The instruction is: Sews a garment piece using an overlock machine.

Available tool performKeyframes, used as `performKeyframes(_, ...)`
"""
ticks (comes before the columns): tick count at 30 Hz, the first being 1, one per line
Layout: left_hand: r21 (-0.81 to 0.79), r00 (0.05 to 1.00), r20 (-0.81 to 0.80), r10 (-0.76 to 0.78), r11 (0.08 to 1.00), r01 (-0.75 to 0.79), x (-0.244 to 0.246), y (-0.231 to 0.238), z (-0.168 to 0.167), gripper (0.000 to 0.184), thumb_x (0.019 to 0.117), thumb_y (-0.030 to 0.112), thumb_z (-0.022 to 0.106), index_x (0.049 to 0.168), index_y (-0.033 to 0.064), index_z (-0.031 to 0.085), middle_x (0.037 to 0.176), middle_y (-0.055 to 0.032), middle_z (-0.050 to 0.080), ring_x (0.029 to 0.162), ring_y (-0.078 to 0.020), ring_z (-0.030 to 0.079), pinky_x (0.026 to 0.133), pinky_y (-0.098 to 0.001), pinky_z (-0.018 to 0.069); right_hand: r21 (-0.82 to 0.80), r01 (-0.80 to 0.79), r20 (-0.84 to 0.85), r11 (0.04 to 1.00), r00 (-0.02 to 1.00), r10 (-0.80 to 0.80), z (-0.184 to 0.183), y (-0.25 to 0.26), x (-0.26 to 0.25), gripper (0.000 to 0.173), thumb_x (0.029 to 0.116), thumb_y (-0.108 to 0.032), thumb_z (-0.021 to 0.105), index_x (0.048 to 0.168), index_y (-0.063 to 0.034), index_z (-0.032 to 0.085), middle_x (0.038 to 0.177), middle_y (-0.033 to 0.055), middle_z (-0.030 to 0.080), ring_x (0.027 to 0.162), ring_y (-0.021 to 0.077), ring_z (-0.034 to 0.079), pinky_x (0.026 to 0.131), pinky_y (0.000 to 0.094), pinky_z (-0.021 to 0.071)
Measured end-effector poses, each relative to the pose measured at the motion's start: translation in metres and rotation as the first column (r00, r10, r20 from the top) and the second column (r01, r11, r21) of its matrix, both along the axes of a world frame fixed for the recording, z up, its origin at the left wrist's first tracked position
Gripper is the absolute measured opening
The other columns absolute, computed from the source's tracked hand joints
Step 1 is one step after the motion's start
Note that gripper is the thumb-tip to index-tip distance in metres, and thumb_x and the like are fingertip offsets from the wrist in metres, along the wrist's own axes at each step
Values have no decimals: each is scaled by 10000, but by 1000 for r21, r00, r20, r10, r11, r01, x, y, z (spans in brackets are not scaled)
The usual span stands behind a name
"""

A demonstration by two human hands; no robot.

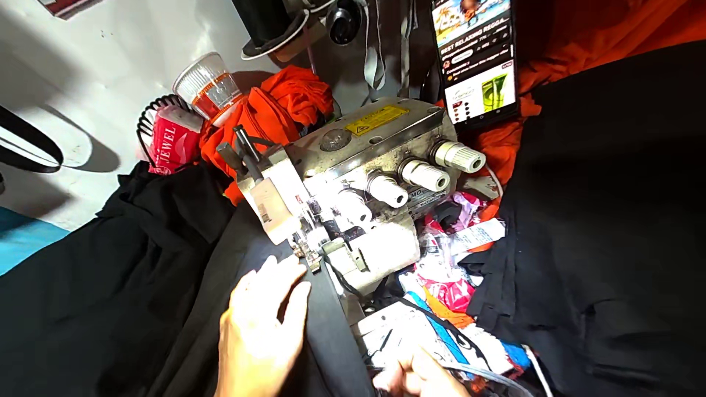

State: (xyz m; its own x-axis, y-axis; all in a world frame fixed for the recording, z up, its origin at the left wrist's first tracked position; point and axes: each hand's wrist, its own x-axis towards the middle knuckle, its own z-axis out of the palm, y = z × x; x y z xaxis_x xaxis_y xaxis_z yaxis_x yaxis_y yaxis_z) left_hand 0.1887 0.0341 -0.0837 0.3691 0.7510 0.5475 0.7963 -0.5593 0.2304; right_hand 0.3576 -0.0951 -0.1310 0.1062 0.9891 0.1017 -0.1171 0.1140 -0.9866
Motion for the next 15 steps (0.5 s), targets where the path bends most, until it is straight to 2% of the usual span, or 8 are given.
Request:
performKeyframes(3,-36,998,-64,29,999,-31,-3,39,9,316,965,279,593,1124,85,786,1117,-120,765,1032,-317,734,838,-560,566,57,77,77,995,994,-81,14,30,-3,182,820,29,696,979,47,608,863,42,650,770,18,605,689,167,506)
performKeyframes(5,-86,994,-94,54,994,-62,-4,61,14,263,974,254,629,1054,52,776,993,-147,756,917,-348,729,765,-594,550,100,164,122,981,977,-176,15,51,-9,159,805,-10,707,946,9,634,809,6,635,709,-12,571,629,134,468)
performKeyframes(7,-130,987,-129,99,985,-116,-2,80,18,234,990,219,652,994,0,735,906,-204,722,873,-411,706,741,-640,517,127,265,161,956,945,-283,15,72,-15,121,794,-67,701,900,-53,645,748,-46,599,646,-50,531,577,100,431)
performKeyframes(10,-28,987,-32,155,987,-155,-4,99,18,198,967,95,641,1069,-57,718,1098,-269,708,1017,-470,681,851,-685,493,190,367,211,910,890,-403,19,96,-22,101,804,-105,698,817,-108,598,668,-66,510,568,-34,463,522,119,378)
performKeyframes(11,65,986,6,168,984,-168,-11,97,16,231,986,121,609,1110,-43,716,1179,-250,698,1059,-445,683,872,-650,512,208,390,222,897,875,-431,20,101,-24,110,806,-104,705,808,-111,595,658,-59,498,551,-20,451,509,131,369)
performKeyframes(12,149,983,40,178,972,-182,-19,86,13,251,1002,162,601,1113,-36,708,1147,-239,698,986,-409,698,811,-599,542,224,402,232,888,863,-449,20,105,-25,121,805,-108,709,804,-119,588,642,-61,488,539,-14,444,499,142,366)
performKeyframes(13,184,983,65,171,966,-180,-29,62,12,291,1007,218,615,1104,-43,699,1040,-224,696,825,-347,698,690,-527,567,228,399,246,888,859,-449,21,107,-24,127,809,-124,716,802,-123,589,651,-63,496,548,-9,452,507,148,375)
performKeyframes(15,53,984,121,128,989,-136,-52,-20,-2,399,974,344,659,1037,-49,669,826,-144,660,612,-160,603,537,-318,510,196,355,282,914,873,-399,22,108,-18,131,818,-161,741,844,-124,618,650,-77,511,556,-13,471,525,153,396)
